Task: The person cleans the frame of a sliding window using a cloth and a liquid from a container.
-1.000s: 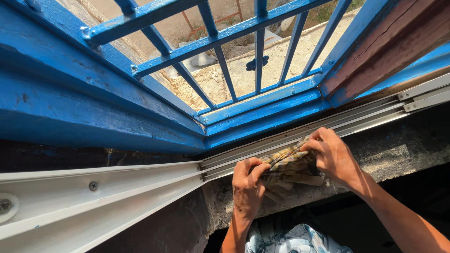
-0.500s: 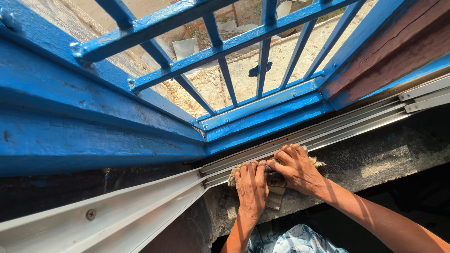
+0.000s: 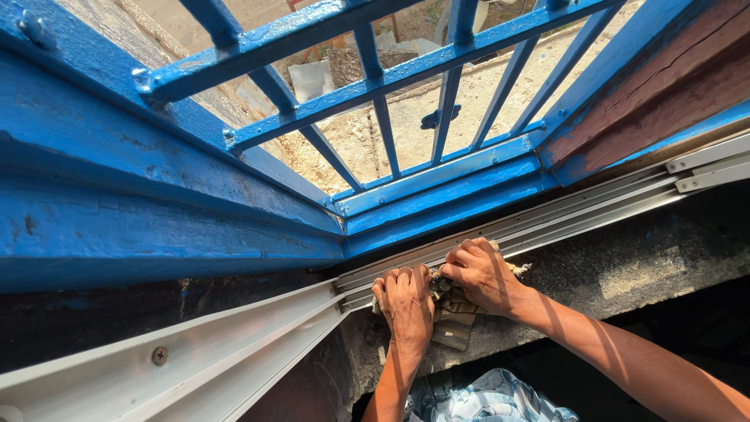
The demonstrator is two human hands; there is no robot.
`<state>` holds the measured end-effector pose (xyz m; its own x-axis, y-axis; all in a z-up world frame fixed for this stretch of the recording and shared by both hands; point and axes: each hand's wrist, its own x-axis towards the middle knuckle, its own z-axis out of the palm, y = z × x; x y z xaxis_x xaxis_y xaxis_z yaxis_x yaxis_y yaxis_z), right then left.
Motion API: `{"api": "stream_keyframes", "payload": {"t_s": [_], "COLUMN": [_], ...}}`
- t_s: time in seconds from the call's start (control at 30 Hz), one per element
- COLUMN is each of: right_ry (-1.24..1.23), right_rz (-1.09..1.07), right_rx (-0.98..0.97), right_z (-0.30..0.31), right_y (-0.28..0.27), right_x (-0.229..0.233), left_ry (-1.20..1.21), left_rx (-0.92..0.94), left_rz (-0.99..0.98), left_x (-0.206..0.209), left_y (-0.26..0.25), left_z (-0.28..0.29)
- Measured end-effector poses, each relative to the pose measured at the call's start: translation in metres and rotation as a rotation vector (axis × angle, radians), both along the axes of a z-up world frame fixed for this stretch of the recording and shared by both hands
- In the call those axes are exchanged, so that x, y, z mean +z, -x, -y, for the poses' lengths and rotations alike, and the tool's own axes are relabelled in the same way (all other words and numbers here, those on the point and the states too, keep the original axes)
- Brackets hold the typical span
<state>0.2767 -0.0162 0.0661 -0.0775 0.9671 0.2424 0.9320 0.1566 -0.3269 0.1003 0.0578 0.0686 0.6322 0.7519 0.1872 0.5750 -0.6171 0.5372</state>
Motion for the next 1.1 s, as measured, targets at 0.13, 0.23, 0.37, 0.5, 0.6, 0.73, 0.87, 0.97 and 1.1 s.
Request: {"api": "stream_keyframes", "payload": {"t_s": [0.13,0.23,0.37,0.5,0.6,0.73,0.87,0.97,1.1], "right_ry": [0.008,-0.043,-0.059,-0.039,0.164,0.054,0.229,0.081,0.166], "right_rz": [-0.038,-0.110,-0.100,-0.244,-0.168,-0.093,-0.125,0.150,0.016], "right_rx": [0.071,0.157,0.285,0.367,0.327,0.359,0.273,0.208,0.152], "right_z": [0.007,0.000,-0.030,-0.080,-0.086,-0.082,-0.050,-0.023,-0.012], "right_y": [-0.001,-0.005,0.045,0.115,0.125,0.120,0.086,0.046,0.022], "right_x": [0.001,-0.006,-0.024,-0.030,-0.018,-0.007,0.001,0.006,0.005], "left_ry": [-0.059,-0.148,-0.142,0.200,0.059,-0.014,-0.083,0.078,0.033], "left_rx": [0.056,0.079,0.136,0.262,0.265,0.230,0.245,0.213,0.092], "left_rz": [0.035,0.017,0.029,0.328,0.394,0.390,0.354,0.365,0.096], "left_x": [-0.003,-0.004,-0.013,-0.028,-0.037,-0.036,-0.033,-0.026,-0.011], "left_y": [0.009,0.023,0.054,0.092,0.096,0.101,0.094,0.074,0.054], "left_z": [0.002,0.016,0.040,0.040,0.039,0.043,0.038,0.042,0.038]}}
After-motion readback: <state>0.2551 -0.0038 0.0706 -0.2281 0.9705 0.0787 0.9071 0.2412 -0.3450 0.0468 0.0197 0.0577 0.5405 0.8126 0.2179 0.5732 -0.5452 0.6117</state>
